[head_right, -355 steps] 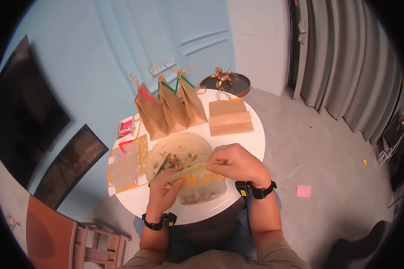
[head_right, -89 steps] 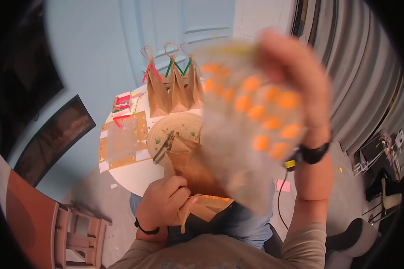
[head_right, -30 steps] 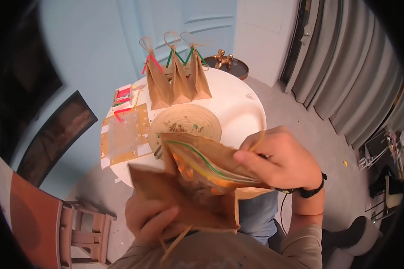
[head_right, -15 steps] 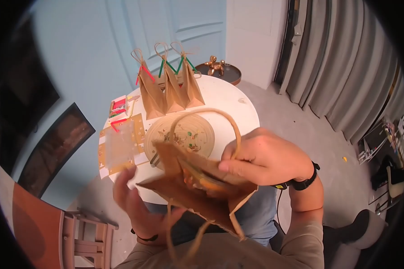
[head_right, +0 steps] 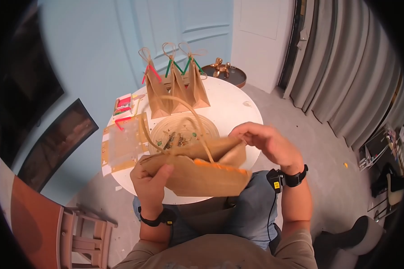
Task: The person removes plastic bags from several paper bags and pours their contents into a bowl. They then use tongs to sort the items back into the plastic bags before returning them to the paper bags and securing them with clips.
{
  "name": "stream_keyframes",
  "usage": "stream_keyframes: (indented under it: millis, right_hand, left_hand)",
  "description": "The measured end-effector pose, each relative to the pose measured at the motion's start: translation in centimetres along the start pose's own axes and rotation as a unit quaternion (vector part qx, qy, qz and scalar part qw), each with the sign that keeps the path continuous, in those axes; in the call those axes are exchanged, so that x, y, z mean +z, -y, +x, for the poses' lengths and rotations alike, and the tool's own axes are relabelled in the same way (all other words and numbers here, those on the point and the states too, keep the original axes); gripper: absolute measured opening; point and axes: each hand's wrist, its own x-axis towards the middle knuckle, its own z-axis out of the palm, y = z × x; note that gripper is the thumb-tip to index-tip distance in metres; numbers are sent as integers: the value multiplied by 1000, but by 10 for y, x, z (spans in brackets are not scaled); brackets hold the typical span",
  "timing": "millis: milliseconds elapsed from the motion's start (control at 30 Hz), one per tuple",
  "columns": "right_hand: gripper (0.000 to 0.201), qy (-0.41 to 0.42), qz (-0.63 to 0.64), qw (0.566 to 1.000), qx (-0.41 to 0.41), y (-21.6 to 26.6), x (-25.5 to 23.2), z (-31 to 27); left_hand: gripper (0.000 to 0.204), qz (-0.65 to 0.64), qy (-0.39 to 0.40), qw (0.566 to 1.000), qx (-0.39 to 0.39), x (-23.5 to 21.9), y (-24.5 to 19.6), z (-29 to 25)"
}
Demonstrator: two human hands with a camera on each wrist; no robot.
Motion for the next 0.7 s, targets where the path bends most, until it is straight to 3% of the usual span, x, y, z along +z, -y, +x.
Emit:
stream_keyframes:
  millis: [67,133,200,233,333,433,533,567,633,700]
  right_hand:
    - [100,-22,-2,999,-40,-12,15,-7]
    - [68,-36,-36,998,-45,-10,30,-6]
    - [46,-116,-114,987,-6,-25,33,-12]
    - [18,-163,-114,980,10,-30,32,-12]
    - [15,-211,-19,976,-45,-25,40,-7]
    - [20,-184,-9,983,-27,-37,26,-11]
    - [33,-61,-118,991,18,-28,22,-18]
    - [41,-6,-182,983,-19,-41,11,-18]
    - [36,-75,-177,981,15,-38,9,-25]
    - [30,-164,-194,966,38,-21,13,-22]
  left_hand:
    - [27,-29,-37,999,-2,1,2,2]
    - [29,-33,-50,998,2,-1,4,3]
    - [32,-37,-29,999,11,-4,4,1]
    - [34,-38,-18,999,15,-4,4,1]
    - [31,-112,15,993,26,1,-1,9]
    - [30,-118,45,992,-27,-9,19,14]
    - [30,-122,27,992,-22,-5,28,14]
    - [29,-113,36,992,-34,-4,26,13]
    - [29,-96,53,992,-56,-2,21,13]
    - [27,-57,50,997,-11,-6,21,19]
